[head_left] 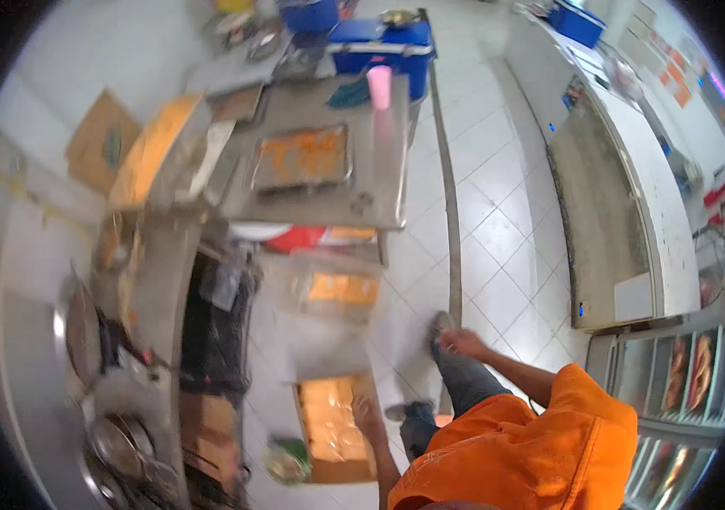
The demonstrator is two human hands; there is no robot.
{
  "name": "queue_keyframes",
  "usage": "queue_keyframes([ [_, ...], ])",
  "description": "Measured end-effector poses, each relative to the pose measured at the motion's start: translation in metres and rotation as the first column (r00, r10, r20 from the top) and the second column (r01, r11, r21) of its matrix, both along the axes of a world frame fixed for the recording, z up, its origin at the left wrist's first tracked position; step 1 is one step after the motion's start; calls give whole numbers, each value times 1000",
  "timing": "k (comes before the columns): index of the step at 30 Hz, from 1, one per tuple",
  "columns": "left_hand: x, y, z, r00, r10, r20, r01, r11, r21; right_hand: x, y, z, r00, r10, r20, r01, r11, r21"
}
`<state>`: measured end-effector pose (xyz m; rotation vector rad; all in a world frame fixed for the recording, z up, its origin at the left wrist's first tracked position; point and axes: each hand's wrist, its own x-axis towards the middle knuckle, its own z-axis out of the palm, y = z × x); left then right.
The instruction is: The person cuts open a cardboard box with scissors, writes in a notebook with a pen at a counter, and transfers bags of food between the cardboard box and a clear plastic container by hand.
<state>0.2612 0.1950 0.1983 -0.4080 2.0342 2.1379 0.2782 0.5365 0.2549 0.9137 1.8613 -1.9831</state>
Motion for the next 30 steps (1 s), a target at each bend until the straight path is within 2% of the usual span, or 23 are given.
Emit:
queue_keyframes([
  [1, -24, 37, 12, 995, -36, -89, 41, 998, 53, -11, 4, -26, 893, 379, -241, -326, 916, 233],
  [2, -53, 93, 69, 977, -78, -198, 81, 997, 10, -30, -1, -31, 987, 149, 55, -123, 938, -324],
  [3, -74, 142, 114, 926, -246, -286, 156, 940, -304, -45, -7, -16, 991, 127, 45, -95, 893, -440],
  [4, -93, 183, 135, 824, -443, -353, 234, 834, -499, -65, -2, 7, 994, 107, 34, -71, 836, -544],
  [5, -107, 222, 152, 689, -625, -368, 260, 686, -680, -86, 10, 15, 999, -10, 48, 41, 703, -710],
  [6, -116, 263, 170, 535, -785, -313, 241, 498, -833, -105, 31, 28, 989, -116, 96, 143, 511, -848],
  [7, -119, 299, 179, 371, -902, -221, 173, 301, -938, -123, 64, 37, 980, -193, -44, 58, 495, -867],
  [8, -119, 319, 170, 491, -824, -283, 230, 436, -870, -140, 97, 46, 946, -274, -175, -26, 473, -880],
  [9, -129, 330, 134, 593, -737, -324, 270, 562, -782, -136, 156, 133, 912, -348, -218, 0, 531, -847],
  [10, -141, 336, 107, 669, -682, -296, 325, 626, -709, -133, 215, 221, 872, -414, -262, 36, 587, -809],
  [12, -166, 347, 70, 691, -721, -45, 491, 515, -703, -123, 331, 244, 664, -454, -594, -106, 730, -676],
  [13, -177, 357, 61, 666, -742, 70, 554, 430, -713, -115, 384, 261, 656, -409, -634, 101, 880, -463],
  [14, -196, 381, 53, 614, -774, 156, 604, 333, -724, -104, 433, 274, 665, -358, -655, 299, 932, -206],
  [16, -231, 431, 41, 509, -809, 292, 668, 157, -728, -98, 520, 248, 668, -307, -678, 533, 833, 147],
  [19, -286, 523, 11, 380, -830, 409, 709, -22, -704, -79, 610, 220, 795, -426, -431, 545, 814, 199],
  [22, -338, 624, -19, 286, -826, 486, 722, -148, -675, -69, 689, 94, 849, -439, -292, 523, 773, 358],
  [23, -359, 657, -28, 259, -824, 504, 721, -182, -669, -62, 705, 66, 878, -453, -152, 471, 767, 435],
  [25, -402, 720, -46, 204, -818, 537, 712, -253, -655, -36, 726, -46, 923, -382, 43, 217, 612, 760],
  [26, -426, 750, -51, 182, -814, 552, 711, -279, -645, -22, 732, -72, 926, -249, 283, -20, 716, 697],
  [27, -450, 784, -53, 154, -811, 564, 700, -313, -642, 9, 733, -165, 884, -201, 423, -95, 808, 582],
  [28, -474, 815, -57, 123, -810, 573, 678, -353, -644, 32, 725, -197, 870, -64, 489, -245, 803, 543],
  [29, -496, 842, -63, 89, -809, 581, 648, -396, -650, 81, 712, -215, 978, -7, 208, -111, 828, 549],
  [30, -523, 872, -65, 28, -818, 574, 577, -456, -677, 114, 701, -185, 995, 35, -98, 19, 861, 508],
])
